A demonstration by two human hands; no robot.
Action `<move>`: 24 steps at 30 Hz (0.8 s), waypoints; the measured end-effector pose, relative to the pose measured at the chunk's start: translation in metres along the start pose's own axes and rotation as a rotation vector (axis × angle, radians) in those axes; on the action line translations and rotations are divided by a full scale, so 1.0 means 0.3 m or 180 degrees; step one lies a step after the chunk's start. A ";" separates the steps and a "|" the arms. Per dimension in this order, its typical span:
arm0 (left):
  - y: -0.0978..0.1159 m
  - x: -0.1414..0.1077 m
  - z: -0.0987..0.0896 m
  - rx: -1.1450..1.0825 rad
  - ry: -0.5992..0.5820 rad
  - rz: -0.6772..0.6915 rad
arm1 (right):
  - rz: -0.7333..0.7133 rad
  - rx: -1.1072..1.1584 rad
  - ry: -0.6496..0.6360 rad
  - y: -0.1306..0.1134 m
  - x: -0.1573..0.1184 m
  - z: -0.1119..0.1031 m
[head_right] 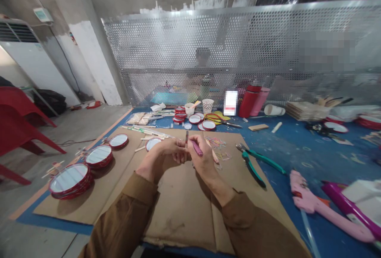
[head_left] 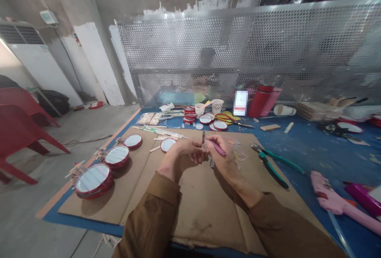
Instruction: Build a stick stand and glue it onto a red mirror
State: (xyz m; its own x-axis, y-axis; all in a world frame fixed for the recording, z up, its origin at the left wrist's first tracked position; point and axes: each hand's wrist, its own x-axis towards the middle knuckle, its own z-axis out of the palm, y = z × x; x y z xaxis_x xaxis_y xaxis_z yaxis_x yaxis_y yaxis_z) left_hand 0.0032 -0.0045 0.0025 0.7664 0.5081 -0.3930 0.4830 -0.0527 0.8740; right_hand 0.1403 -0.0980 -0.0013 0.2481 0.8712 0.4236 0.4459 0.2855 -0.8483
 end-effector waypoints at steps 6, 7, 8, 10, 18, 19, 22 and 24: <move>0.001 -0.003 0.001 0.0017 0.0012 0.0027 | 0.0058 0.0184 0.0015 0.005 0.003 -0.003; 0.000 -0.002 0.000 -0.0001 -0.0002 0.0036 | 0.0028 0.0127 -0.0013 0.003 0.002 -0.003; -0.001 -0.001 0.000 -0.0020 -0.0017 0.0049 | -0.0007 0.0063 -0.0030 0.000 0.001 -0.002; -0.003 0.001 0.000 -0.0042 -0.0027 0.0071 | -0.0036 -0.0035 -0.0027 -0.006 -0.001 -0.002; 0.001 -0.001 0.001 -0.0031 0.0010 0.0067 | 0.0004 0.0002 -0.0045 -0.001 -0.001 -0.003; 0.002 -0.001 0.000 -0.0027 0.0002 0.0074 | -0.0034 -0.0051 -0.0050 0.001 -0.001 -0.002; 0.003 -0.001 0.000 -0.0005 -0.0025 0.0058 | -0.0030 -0.0082 0.0003 0.004 -0.002 -0.002; 0.003 -0.002 0.001 0.0000 -0.0029 0.0044 | 0.0033 0.0009 0.0003 0.003 -0.001 -0.003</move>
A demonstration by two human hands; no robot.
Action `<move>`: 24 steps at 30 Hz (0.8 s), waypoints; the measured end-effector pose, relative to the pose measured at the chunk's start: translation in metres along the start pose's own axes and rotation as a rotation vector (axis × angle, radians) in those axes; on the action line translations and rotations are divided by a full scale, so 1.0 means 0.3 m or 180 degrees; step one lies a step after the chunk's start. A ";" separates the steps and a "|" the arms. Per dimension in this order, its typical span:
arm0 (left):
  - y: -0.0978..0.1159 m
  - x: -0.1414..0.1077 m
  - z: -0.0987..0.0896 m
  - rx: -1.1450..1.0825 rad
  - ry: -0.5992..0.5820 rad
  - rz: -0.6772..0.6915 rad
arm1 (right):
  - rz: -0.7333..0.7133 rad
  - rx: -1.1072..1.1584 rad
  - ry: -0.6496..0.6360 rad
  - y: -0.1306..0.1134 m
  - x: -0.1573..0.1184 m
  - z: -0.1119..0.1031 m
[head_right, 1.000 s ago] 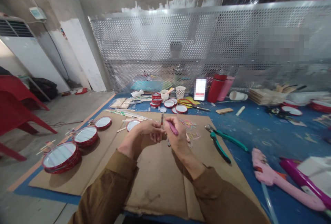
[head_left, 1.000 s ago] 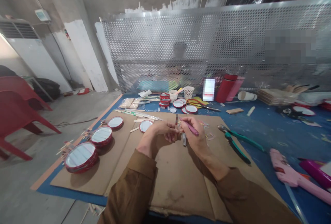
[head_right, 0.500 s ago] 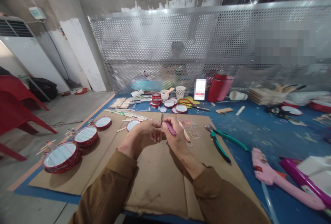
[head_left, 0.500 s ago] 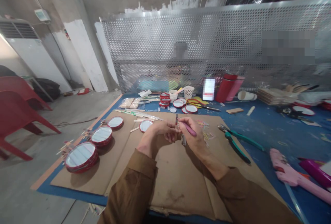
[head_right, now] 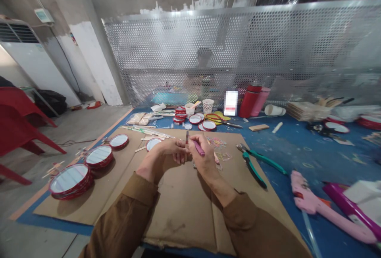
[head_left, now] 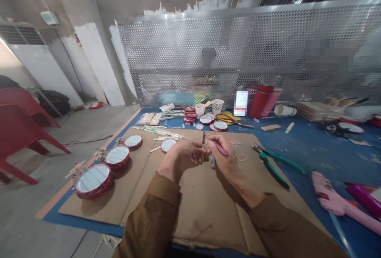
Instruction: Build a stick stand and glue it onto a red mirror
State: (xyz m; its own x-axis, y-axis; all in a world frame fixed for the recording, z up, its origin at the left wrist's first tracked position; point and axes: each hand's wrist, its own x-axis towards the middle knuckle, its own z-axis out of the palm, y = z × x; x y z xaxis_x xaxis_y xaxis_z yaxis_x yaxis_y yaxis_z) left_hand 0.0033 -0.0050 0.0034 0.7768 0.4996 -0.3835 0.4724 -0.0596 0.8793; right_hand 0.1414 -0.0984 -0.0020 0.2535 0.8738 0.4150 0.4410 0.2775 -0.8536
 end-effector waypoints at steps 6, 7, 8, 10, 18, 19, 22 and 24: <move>0.002 0.001 0.002 -0.0017 0.0040 -0.0058 | -0.0054 0.0015 -0.0082 0.000 0.000 0.001; 0.002 0.002 0.001 -0.0021 0.0030 -0.0067 | -0.0057 -0.0005 -0.0071 0.002 0.000 0.001; 0.002 0.002 0.001 -0.0027 0.0021 -0.0063 | -0.0051 -0.0018 -0.0052 0.004 0.000 0.001; 0.000 0.003 0.000 -0.0040 0.0017 -0.0025 | -0.0029 -0.0001 -0.0034 0.008 0.000 0.001; -0.006 0.010 -0.002 -0.0101 -0.0004 -0.0015 | -0.0093 0.0018 -0.0168 -0.002 -0.006 0.003; -0.008 0.012 -0.003 -0.0112 -0.0011 -0.0009 | -0.0089 0.0001 -0.0143 -0.005 -0.006 0.004; -0.013 0.014 -0.005 -0.0104 -0.0043 -0.0009 | -0.0010 -0.0019 -0.0004 -0.013 -0.003 0.002; -0.013 0.014 -0.006 -0.0078 -0.0050 0.0003 | 0.0047 0.0040 0.0043 -0.016 -0.002 0.000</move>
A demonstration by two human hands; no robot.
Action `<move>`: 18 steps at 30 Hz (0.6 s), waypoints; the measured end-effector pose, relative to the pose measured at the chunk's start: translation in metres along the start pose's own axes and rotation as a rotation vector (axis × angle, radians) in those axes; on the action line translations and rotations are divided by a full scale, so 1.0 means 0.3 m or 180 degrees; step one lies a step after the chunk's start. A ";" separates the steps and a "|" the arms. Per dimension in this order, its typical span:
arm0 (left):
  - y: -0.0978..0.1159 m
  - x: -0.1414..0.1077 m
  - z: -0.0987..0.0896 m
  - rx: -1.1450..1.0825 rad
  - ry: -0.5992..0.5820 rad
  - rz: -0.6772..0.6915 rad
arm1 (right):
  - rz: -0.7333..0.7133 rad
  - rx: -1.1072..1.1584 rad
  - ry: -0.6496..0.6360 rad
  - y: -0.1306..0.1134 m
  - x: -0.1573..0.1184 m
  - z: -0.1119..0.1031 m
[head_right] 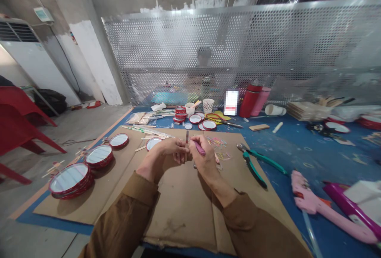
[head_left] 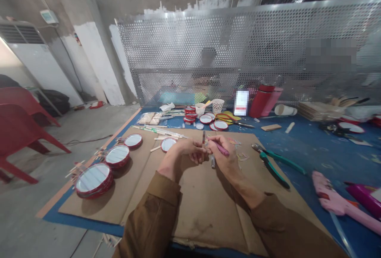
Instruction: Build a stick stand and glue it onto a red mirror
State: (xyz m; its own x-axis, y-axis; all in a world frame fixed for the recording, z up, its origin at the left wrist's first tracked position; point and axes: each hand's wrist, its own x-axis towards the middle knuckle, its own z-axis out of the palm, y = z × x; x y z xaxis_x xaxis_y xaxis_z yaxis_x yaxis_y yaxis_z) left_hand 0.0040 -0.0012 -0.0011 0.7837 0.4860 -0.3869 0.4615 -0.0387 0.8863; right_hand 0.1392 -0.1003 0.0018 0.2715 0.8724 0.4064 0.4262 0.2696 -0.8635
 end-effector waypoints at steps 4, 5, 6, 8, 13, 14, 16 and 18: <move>0.005 -0.004 0.002 0.0066 0.0053 0.0009 | -0.0042 0.0051 -0.0127 0.003 -0.004 0.001; 0.007 -0.005 0.003 0.0071 0.0056 0.0005 | -0.0073 0.0022 -0.0167 0.006 -0.005 0.002; 0.007 -0.006 0.004 0.0064 0.0059 0.0002 | -0.0096 -0.0010 -0.0185 0.008 -0.006 0.003; 0.007 -0.007 0.004 0.0035 0.0049 -0.0021 | -0.0105 -0.0043 -0.0153 0.012 -0.005 0.004; 0.002 -0.008 0.003 0.0078 0.0019 0.0027 | 0.0002 0.0124 0.0062 0.007 0.002 -0.002; 0.002 -0.008 0.003 0.0091 0.0038 0.0012 | -0.0001 0.0141 0.0054 0.006 0.003 -0.004; 0.006 -0.011 0.005 0.0100 0.0055 -0.0033 | -0.0024 0.0126 -0.0013 0.003 0.003 -0.004; 0.013 -0.016 0.007 0.0086 0.0064 -0.0030 | -0.0047 0.0086 -0.0086 0.002 0.003 -0.003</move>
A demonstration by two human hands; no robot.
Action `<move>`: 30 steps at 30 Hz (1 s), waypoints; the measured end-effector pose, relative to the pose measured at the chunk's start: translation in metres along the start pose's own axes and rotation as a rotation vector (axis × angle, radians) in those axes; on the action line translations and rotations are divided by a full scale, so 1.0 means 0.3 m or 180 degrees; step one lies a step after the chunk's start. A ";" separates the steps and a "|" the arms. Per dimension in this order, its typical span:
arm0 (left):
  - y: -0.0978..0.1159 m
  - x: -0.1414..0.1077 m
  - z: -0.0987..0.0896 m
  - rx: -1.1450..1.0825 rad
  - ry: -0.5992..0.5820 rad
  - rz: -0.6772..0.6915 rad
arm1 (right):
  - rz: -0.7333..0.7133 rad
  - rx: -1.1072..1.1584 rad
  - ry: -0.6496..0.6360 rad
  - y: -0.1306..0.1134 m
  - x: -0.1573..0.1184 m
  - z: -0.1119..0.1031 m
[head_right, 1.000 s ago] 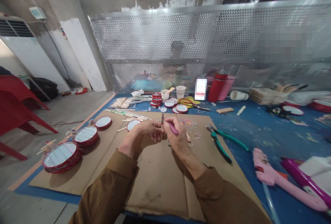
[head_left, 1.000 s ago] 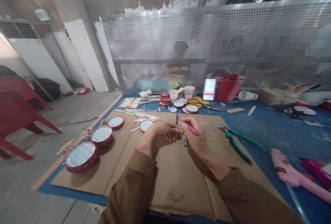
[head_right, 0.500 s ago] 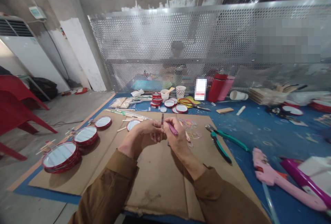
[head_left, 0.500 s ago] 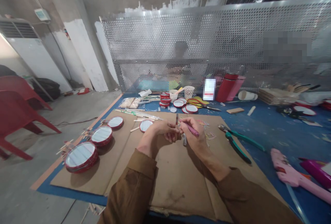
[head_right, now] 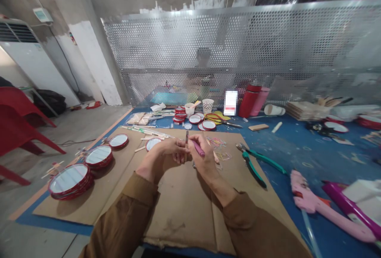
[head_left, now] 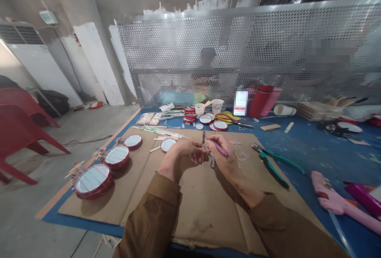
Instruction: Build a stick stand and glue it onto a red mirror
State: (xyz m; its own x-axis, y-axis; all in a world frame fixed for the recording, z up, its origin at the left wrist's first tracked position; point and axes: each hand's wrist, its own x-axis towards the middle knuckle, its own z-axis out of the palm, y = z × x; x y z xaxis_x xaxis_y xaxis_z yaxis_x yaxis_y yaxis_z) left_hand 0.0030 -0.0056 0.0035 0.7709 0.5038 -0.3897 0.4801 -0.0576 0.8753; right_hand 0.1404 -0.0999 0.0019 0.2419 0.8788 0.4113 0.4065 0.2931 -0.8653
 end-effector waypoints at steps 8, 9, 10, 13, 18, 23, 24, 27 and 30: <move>0.008 0.001 0.001 0.0013 -0.0010 -0.0023 | 0.0016 -0.0111 -0.0090 0.009 0.001 0.000; 0.007 0.003 0.000 0.0010 -0.0011 -0.0029 | 0.0012 -0.0107 -0.0084 0.010 0.001 0.000; 0.005 0.005 0.000 0.0003 -0.0008 -0.0040 | 0.0004 -0.0101 -0.0072 0.011 0.001 0.000; 0.004 0.006 -0.001 -0.0001 -0.0014 -0.0059 | -0.0028 -0.0094 -0.0075 0.012 0.002 -0.001; 0.009 -0.003 0.000 0.0010 0.0004 -0.0009 | -0.0042 -0.0104 -0.0090 0.010 0.004 0.001; 0.009 -0.006 0.000 0.0013 0.0027 -0.0005 | -0.0042 -0.0050 -0.0107 0.017 0.003 0.005; 0.009 -0.005 0.000 0.0015 0.0032 -0.0010 | -0.0027 -0.0044 -0.0117 0.019 0.003 0.006; 0.008 -0.002 0.000 0.0016 0.0032 -0.0012 | -0.0002 -0.0058 -0.0125 0.022 0.004 0.005; 0.006 0.000 -0.001 0.0028 0.0006 -0.0015 | -0.0062 -0.0100 -0.0100 0.017 0.004 0.004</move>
State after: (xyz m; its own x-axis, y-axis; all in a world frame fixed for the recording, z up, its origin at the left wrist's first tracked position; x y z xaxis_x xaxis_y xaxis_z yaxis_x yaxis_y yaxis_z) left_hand 0.0037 -0.0055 0.0051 0.7679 0.5055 -0.3934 0.4875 -0.0626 0.8709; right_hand 0.1418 -0.0970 -0.0025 0.2062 0.8845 0.4185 0.4386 0.2988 -0.8475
